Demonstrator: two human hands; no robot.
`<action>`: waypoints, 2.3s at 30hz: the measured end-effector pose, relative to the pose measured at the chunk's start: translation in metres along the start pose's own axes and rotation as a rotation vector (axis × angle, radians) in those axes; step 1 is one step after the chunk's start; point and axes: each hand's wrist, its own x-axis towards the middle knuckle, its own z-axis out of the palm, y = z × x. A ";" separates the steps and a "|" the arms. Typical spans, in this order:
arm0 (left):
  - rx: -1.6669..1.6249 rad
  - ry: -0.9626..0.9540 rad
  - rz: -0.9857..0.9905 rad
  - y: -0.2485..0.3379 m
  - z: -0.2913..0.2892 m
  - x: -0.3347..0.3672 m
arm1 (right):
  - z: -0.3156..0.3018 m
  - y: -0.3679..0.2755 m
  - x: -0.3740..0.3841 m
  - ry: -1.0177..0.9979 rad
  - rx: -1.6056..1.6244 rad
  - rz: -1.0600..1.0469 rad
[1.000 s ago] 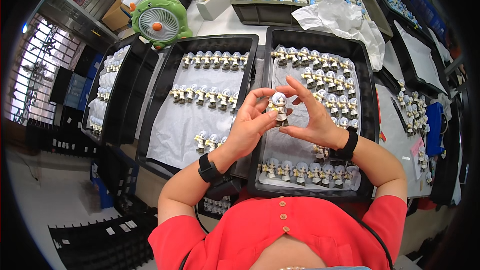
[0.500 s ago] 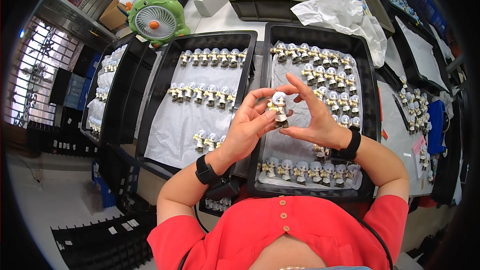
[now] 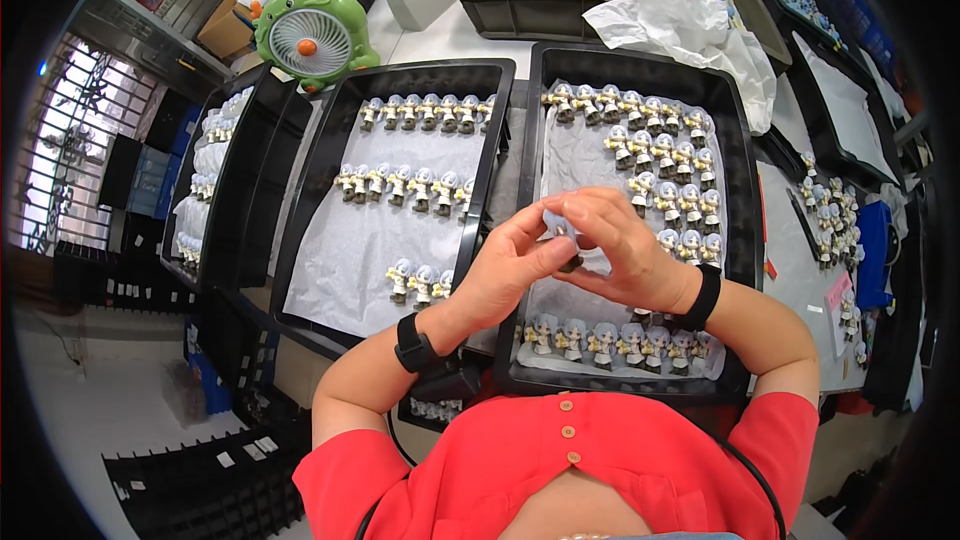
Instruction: The person assembles small, white, bell-shaped miniature figures at a workstation. They pick up the figures from a tray, inspect them, and use a red-handled tool to adjust or attach small gold-colored components. The person handles the figures one at a time, placing them back into the tray after adjustment.
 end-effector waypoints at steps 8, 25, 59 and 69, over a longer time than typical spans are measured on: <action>-0.145 -0.091 -0.067 0.005 -0.002 0.002 | 0.001 -0.001 -0.001 0.039 0.063 0.081; -0.196 -0.102 -0.128 0.009 -0.005 0.004 | -0.005 -0.005 0.003 -0.001 0.051 0.173; -0.286 -0.008 -0.070 -0.008 -0.015 0.008 | -0.004 0.006 -0.001 -0.029 0.222 0.286; -0.276 0.009 -0.086 -0.003 -0.011 0.008 | -0.006 0.007 0.001 -0.079 0.232 0.360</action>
